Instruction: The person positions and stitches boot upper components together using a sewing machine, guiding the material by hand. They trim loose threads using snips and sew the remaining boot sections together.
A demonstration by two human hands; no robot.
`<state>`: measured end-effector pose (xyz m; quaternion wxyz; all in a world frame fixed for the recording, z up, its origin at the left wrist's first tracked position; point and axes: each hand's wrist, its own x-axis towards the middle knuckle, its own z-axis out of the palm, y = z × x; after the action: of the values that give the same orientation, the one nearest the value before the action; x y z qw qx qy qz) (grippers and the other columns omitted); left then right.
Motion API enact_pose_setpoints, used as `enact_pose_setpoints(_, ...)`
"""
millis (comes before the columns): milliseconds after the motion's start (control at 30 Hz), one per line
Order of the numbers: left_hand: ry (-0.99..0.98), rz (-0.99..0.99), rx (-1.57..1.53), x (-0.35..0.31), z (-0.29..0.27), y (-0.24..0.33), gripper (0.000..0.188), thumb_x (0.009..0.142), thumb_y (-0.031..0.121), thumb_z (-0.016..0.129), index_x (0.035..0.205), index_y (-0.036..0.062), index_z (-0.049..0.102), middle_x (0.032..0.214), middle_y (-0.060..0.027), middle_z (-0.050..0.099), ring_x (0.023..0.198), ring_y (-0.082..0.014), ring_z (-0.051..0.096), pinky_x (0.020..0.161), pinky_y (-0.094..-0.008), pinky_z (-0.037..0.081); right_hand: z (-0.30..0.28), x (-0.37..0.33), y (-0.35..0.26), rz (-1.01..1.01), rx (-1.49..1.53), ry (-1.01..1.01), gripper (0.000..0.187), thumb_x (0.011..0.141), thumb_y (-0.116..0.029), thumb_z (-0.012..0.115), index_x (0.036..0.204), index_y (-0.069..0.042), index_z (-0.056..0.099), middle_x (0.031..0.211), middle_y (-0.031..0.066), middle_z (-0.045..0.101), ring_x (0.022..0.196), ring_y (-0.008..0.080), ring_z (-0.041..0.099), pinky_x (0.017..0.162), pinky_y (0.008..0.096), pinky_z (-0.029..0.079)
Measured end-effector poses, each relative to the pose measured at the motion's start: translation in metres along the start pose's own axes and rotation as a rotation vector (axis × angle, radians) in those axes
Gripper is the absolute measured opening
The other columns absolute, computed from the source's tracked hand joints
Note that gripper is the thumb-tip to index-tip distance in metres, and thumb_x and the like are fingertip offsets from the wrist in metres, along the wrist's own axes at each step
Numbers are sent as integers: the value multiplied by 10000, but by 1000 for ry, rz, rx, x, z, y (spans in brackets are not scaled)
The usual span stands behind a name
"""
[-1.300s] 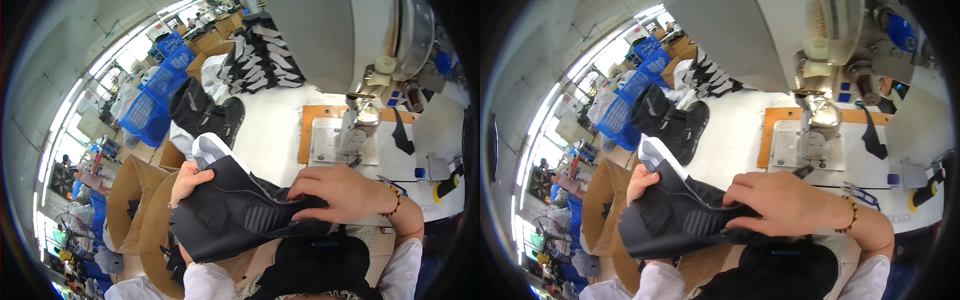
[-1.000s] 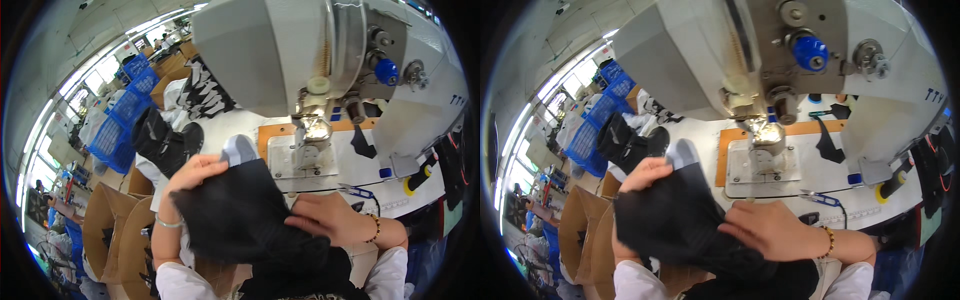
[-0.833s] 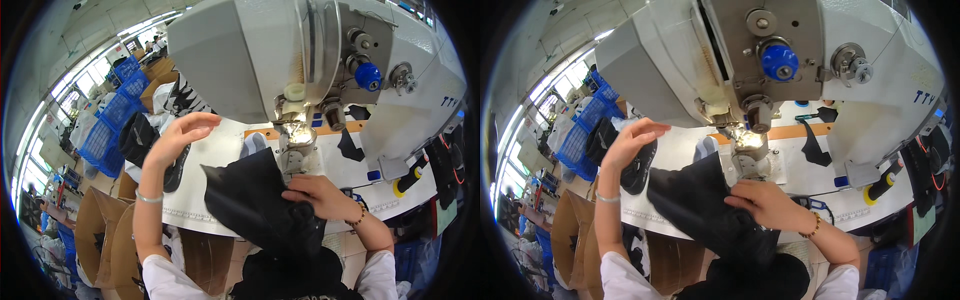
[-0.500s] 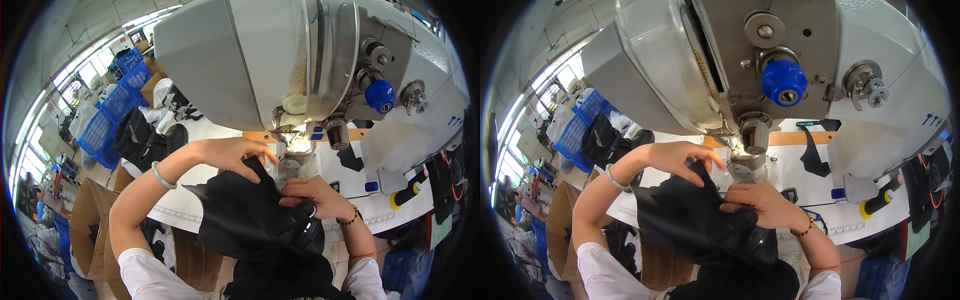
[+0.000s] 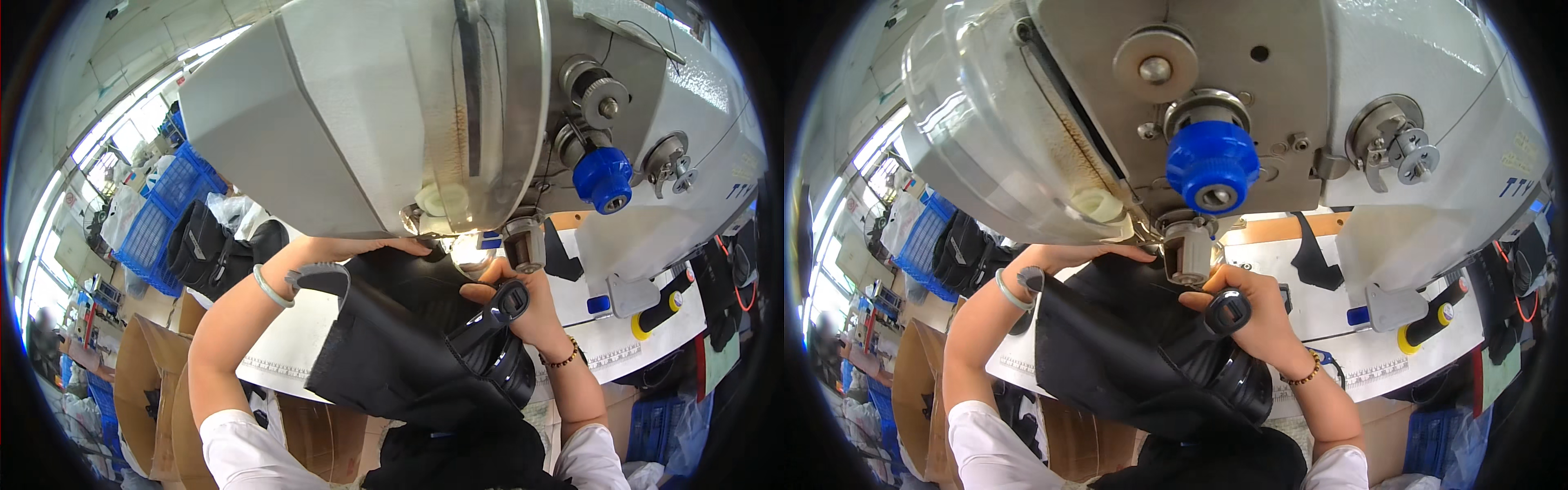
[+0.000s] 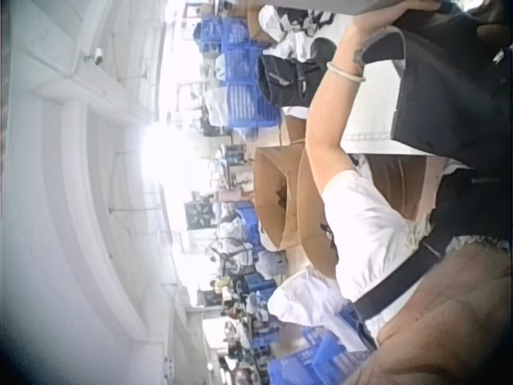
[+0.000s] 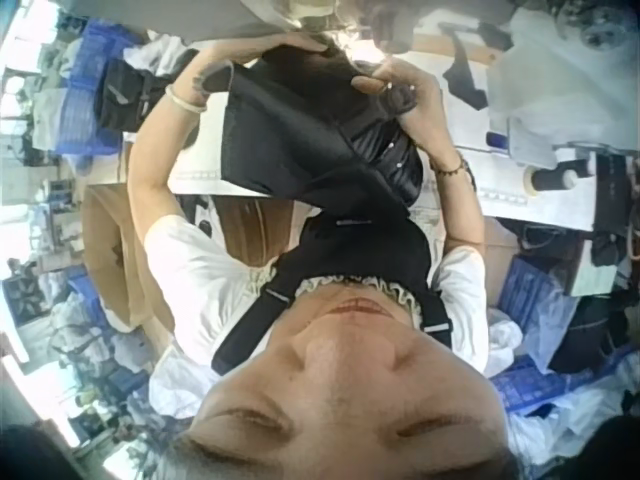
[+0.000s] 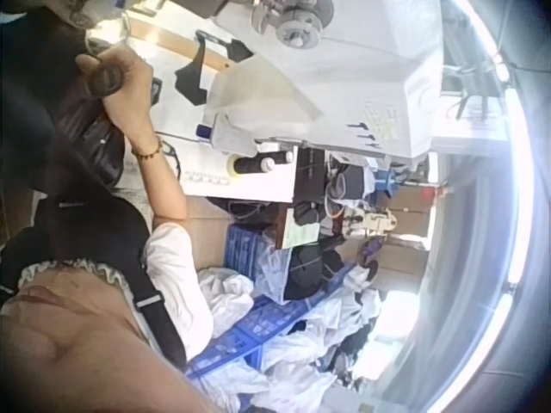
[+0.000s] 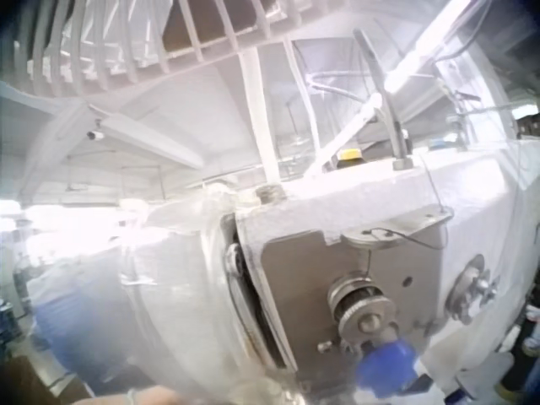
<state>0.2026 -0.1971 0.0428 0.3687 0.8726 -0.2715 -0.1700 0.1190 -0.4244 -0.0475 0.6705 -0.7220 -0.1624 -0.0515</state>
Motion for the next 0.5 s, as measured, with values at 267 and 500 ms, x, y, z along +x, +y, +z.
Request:
enact_pose_setpoints(267, 286, 72, -169, 11, -21, -24, 387, 810, 150, 708, 1144, 23, 559, 1134, -113, 588, 1063, -234, 560, 908, -317, 462, 6, 2, 8, -124, -56, 123, 265, 762, -87, 776, 703, -45, 521, 652, -21, 541, 621, 35, 452, 547, 215, 374)
enact_pose_setpoints(500, 389, 101, -214, 8, -27, -37, 348, 819, 140, 691, 1120, 14, 569, 1117, -112, 596, 1044, -234, 565, 891, -320, 465, 7, 1, 12, -166, -27, 132, 239, 784, -83, 748, 735, -42, 517, 688, -18, 550, 625, 41, 454, 551, 206, 367)
